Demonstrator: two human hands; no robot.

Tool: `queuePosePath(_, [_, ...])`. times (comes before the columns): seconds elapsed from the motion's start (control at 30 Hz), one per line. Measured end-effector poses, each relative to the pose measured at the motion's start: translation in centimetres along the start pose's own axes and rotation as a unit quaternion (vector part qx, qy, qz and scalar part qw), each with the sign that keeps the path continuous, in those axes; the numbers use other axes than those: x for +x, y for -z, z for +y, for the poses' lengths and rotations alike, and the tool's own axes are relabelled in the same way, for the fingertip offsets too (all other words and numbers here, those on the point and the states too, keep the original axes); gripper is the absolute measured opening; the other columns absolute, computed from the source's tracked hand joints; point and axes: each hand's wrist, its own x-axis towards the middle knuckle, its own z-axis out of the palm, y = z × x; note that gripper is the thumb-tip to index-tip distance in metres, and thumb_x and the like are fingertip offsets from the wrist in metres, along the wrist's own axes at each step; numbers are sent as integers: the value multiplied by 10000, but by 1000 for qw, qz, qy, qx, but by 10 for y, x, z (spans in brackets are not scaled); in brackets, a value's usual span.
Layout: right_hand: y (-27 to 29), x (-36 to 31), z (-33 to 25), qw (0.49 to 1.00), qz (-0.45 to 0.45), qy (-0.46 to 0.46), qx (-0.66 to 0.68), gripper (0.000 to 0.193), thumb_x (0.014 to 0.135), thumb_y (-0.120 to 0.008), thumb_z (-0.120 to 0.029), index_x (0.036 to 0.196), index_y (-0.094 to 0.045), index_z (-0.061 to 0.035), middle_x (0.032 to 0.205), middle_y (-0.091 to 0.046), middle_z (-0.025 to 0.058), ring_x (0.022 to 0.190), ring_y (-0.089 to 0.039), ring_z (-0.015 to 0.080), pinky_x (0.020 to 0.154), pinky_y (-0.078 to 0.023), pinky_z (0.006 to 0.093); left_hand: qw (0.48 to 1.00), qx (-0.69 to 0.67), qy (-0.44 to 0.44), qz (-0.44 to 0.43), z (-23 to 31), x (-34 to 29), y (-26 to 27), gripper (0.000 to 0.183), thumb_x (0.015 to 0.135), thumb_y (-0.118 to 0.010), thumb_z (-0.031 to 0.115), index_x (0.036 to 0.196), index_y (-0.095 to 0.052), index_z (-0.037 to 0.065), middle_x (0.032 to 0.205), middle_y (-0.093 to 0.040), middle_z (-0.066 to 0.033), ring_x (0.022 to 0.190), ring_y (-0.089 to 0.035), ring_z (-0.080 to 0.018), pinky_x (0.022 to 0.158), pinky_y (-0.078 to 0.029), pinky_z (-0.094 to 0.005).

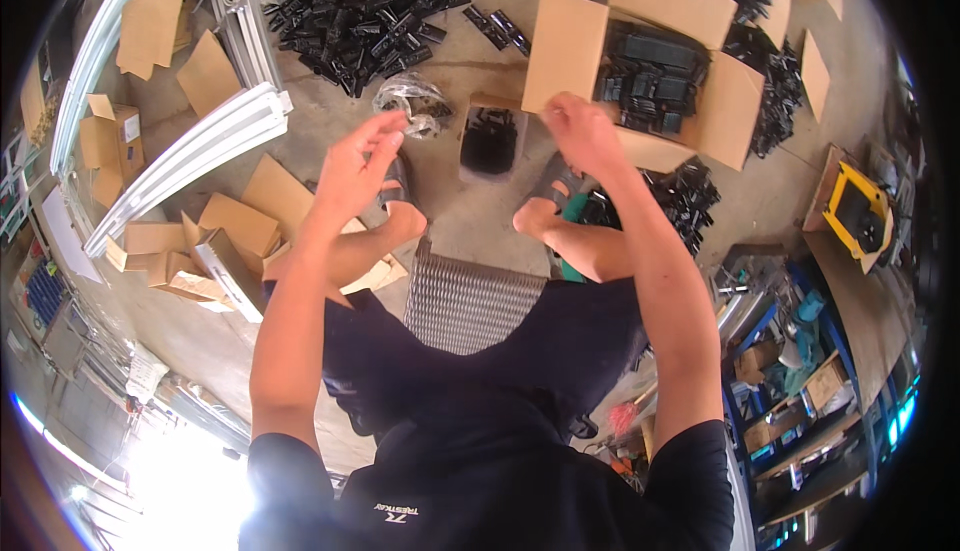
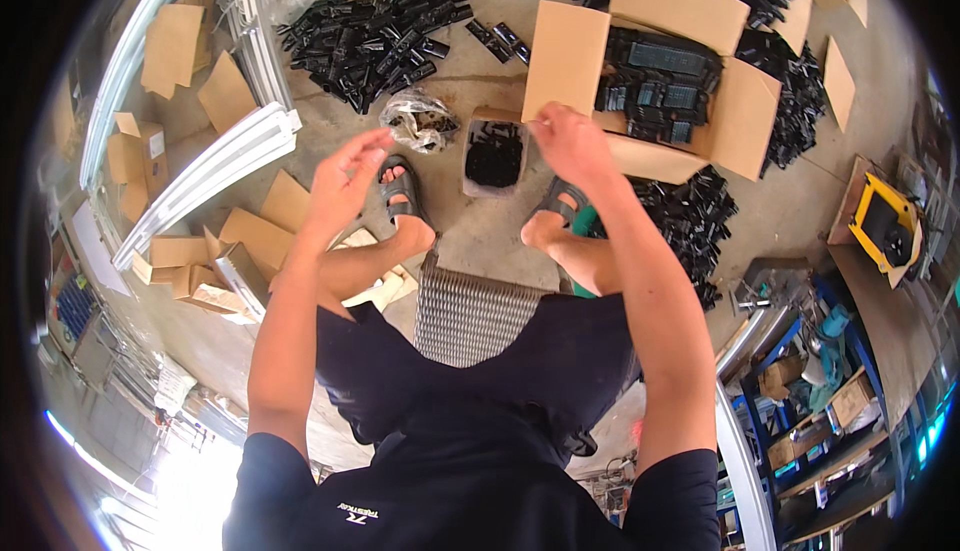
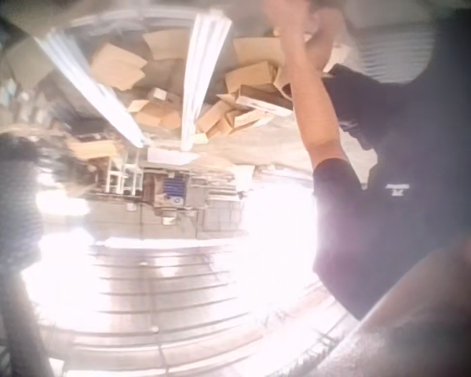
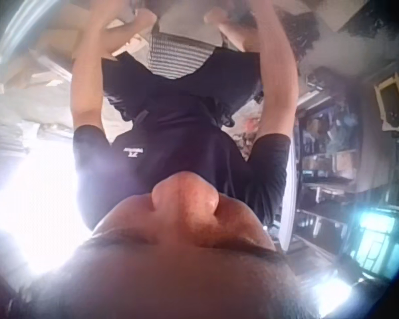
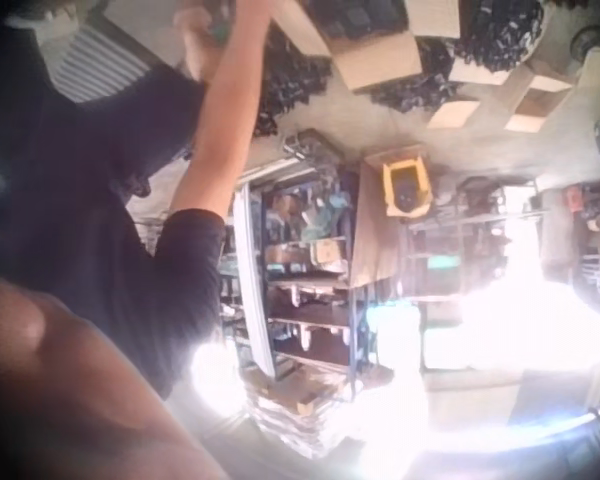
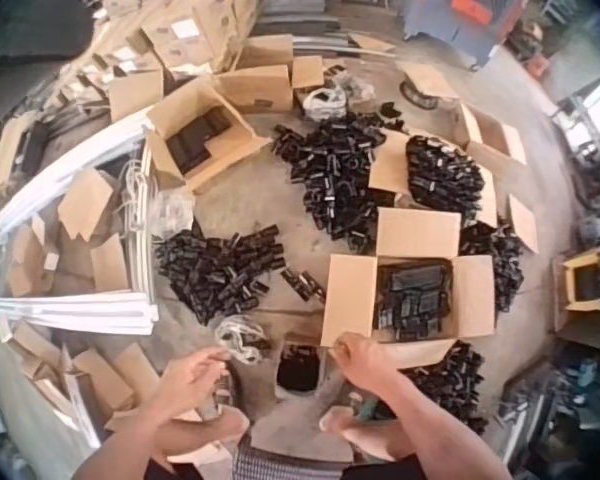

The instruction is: The person picks up black plastic components one at a time from a small container on their lap, turns them over to look at different sides, and then places them into one of the cardboard boxes on the floor.

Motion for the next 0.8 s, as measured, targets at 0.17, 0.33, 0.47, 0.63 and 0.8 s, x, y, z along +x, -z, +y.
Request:
queuePosePath(0.17, [-123, 70, 0, 994, -16, 80, -66, 259, 925, -701, -291, 1068, -678, -76, 1077, -679, 171, 1059, -646, 375, 885, -546, 465, 985, -105, -71, 120, -45, 44, 17, 310, 1075, -561, 167, 1318, -646, -7, 1176, -734, -109, 1058, -679, -164, 958, -520, -305])
queuePosePath(0.33, [-179, 175, 37, 966, 101, 125, -202, 423, 910, -726, -281, 1209, -578, -22, 1266, -577, 219, 1228, -544, 419, 994, -503, 496, 950, -137, -203, 193, -1, 33, 28, 282, 1082, -538, 147, 1243, -674, -40, 1101, -746, -131, 998, -687, -167, 952, -521, -307])
queuePosePath(0.47, [-196, 228, 70, 969, 137, 3, -206, 483, 914, -734, -278, 1285, -511, -63, 1303, -545, 221, 1256, -528, 440, 1016, -484, 532, 937, -131, -205, 252, 0, -3, 29, 287, 1084, -534, 154, 1196, -685, -62, 1060, -748, -143, 970, -696, -177, 933, -536, -318])
queuePosePath(0.63, [-200, 236, 67, 964, 96, -30, -244, 542, 886, -767, -252, 1325, -478, -120, 1358, -516, 233, 1262, -519, 477, 1023, -475, 565, 941, -127, -193, 248, -21, -41, 27, 256, 1076, -544, 118, 1169, -682, -75, 1048, -746, -148, 970, -696, -183, 924, -542, -319])
queuePosePath(0.8, [-210, 256, 113, 977, 124, -121, -123, 539, 858, -754, -201, 1320, -488, -121, 1383, -503, 256, 1225, -574, 450, 1016, -502, 514, 938, -145, -218, 226, -27, -40, 16, 237, 1070, -558, 107, 1155, -689, -72, 1039, -744, -128, 969, -697, -174, 914, -546, -313])
